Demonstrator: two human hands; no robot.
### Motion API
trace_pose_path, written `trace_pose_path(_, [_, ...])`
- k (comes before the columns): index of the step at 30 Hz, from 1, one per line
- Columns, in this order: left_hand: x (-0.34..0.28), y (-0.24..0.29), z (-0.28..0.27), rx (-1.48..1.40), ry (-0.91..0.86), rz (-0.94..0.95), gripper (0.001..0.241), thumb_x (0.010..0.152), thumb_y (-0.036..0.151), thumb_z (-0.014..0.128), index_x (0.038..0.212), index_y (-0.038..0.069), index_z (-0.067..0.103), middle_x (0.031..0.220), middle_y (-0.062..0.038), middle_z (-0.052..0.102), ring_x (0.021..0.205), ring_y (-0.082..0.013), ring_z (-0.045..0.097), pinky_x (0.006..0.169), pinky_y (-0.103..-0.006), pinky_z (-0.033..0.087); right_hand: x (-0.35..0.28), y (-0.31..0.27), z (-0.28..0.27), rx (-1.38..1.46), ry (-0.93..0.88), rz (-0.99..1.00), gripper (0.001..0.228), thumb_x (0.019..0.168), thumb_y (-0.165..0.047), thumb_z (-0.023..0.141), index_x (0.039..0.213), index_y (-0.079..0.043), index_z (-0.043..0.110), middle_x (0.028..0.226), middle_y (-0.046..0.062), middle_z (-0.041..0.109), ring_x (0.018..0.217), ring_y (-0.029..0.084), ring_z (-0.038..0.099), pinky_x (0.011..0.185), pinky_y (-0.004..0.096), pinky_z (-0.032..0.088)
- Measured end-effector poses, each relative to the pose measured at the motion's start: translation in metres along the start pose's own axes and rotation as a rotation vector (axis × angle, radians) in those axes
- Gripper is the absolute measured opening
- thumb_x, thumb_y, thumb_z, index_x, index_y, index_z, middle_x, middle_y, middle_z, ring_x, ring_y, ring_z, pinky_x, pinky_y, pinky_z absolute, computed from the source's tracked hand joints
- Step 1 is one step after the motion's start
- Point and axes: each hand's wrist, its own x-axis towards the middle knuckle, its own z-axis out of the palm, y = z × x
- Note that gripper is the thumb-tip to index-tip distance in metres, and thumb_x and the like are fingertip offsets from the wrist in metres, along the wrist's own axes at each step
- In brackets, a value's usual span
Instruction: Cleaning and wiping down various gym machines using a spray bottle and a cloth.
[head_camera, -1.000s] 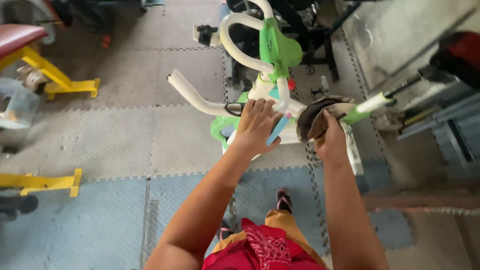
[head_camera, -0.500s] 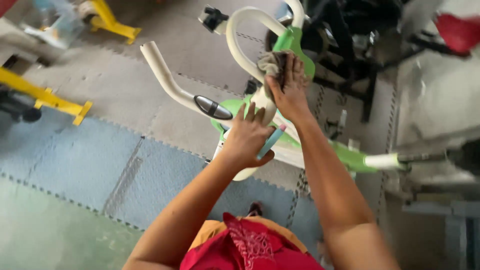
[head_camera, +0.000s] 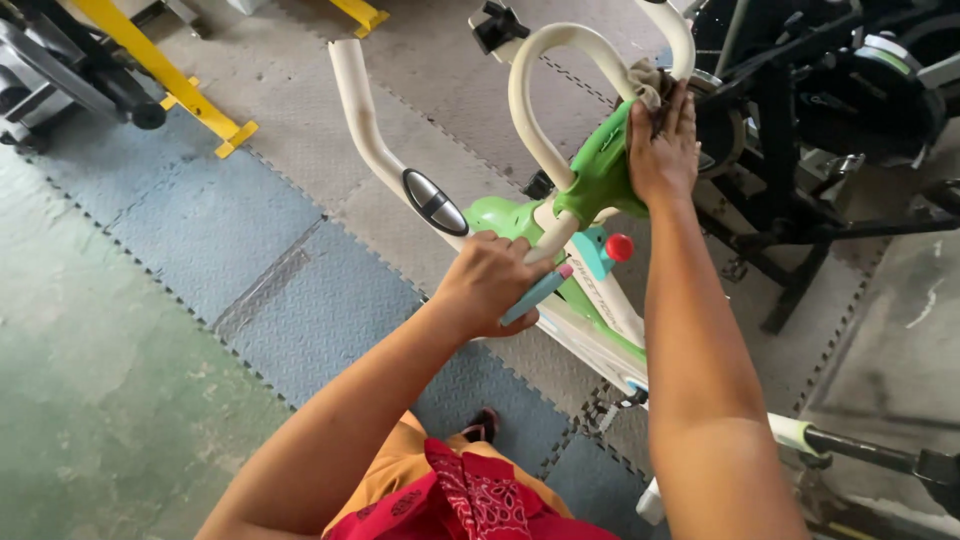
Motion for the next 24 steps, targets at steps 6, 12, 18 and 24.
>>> trace_pose_path(6, [-0.003,0.001,0.005,0.010,0.133,0.041,0.056,0.069,0.046,0.076,0.118,0.018,0.070,0.090,-0.009,0.064,0.086,-0.0282,0.065,0.080,-0.0429,0.049,-0.022,0.007,0.003,-0.079,0.074,-0.097,0.078,0.107,-0.065,0.024,0.167,-0.017,0.012,0.174,0.015,0.014,0.159,0.036,0.016,0.125,0.059,0.013])
trace_pose_path(12, [-0.008,0.000,0.010,0.040,0.127,0.032,0.056,0.071,0.046,0.076,0.120,0.021,0.069,0.096,-0.007,0.065,0.094,-0.0268,0.065,0.089,-0.0441,0.046,-0.093,0.032,0.019,-0.122,0.231,-0.379,0.064,0.114,-0.049,0.035,0.164,-0.010,0.034,0.171,0.014,0.030,0.160,0.035,0.023,0.130,0.055,0.017])
trace_pose_path(18, [-0.016,0.000,0.016,0.145,0.222,0.081,0.064,0.073,0.052,0.075,0.129,0.023,0.064,0.101,-0.014,0.065,0.102,-0.0313,0.060,0.101,-0.0509,0.039,-0.175,0.019,0.013,0.163,0.215,-0.480,0.059,0.114,-0.043,0.044,0.158,-0.004,0.046,0.167,0.020,0.037,0.156,0.041,0.028,0.125,0.048,0.027])
trace_pose_path(24, [-0.032,-0.010,0.023,0.043,0.192,0.101,0.066,0.081,0.046,0.076,0.138,0.016,0.062,0.135,-0.016,0.054,0.134,-0.0322,0.047,0.119,-0.0516,0.028,-0.296,0.098,0.103,0.805,-0.197,0.398,0.078,0.099,-0.071,0.049,0.141,-0.006,0.059,0.130,0.012,0.069,0.117,0.019,0.065,0.101,0.035,0.049])
